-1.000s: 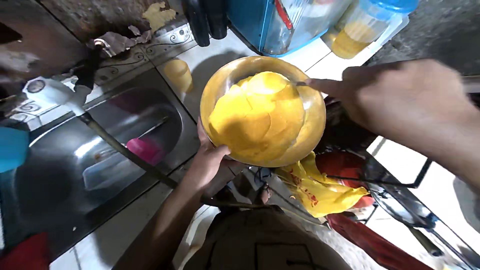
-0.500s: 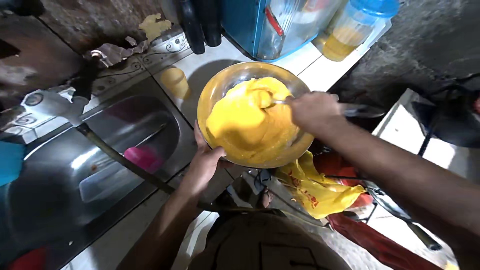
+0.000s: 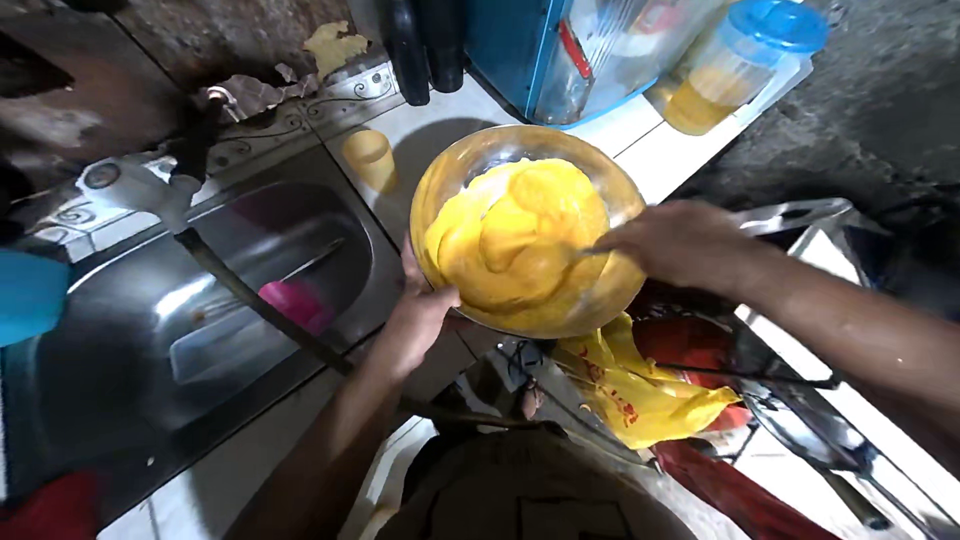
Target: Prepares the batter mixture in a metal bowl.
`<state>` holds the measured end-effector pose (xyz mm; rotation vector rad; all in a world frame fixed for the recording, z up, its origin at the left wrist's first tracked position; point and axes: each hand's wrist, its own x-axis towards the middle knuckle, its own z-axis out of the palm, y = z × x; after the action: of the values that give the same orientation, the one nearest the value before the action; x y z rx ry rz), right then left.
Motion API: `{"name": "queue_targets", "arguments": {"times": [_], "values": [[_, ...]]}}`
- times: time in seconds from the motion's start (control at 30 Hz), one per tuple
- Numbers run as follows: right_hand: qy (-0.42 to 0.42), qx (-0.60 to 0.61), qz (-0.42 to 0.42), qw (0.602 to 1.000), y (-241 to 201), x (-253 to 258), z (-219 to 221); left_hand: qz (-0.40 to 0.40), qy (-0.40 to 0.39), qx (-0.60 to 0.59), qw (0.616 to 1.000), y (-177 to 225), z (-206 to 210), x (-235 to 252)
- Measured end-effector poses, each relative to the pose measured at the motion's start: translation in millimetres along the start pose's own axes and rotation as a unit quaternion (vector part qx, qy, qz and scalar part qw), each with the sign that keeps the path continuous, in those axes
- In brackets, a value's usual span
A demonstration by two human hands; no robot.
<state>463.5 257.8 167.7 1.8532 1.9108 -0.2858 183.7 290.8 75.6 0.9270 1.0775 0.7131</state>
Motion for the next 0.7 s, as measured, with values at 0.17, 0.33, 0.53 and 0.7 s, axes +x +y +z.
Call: {"name": "queue_targets", "arguments": {"times": [0.17,0.33,0.53,0.7], "values": [[0.026,0.007,0.038,0.999,-33,22,-7,0.016,0.017,-0.011,1.000,-7,15,-1],[-0.023,-0.016,0.048,0.998,0,14,-16,0.007,0.028,-0.014,0.999,-7,17,-4],[0.030,0.013,-0.060,0.998,-18,14,-2,0.005,0.032,-0.024,0.999,-7,26,-4],[0.005,-0.039,0.106,0.994,-6,27,-17,-0.007,0.017,-0.013,1.000,-7,24,-1]]}}
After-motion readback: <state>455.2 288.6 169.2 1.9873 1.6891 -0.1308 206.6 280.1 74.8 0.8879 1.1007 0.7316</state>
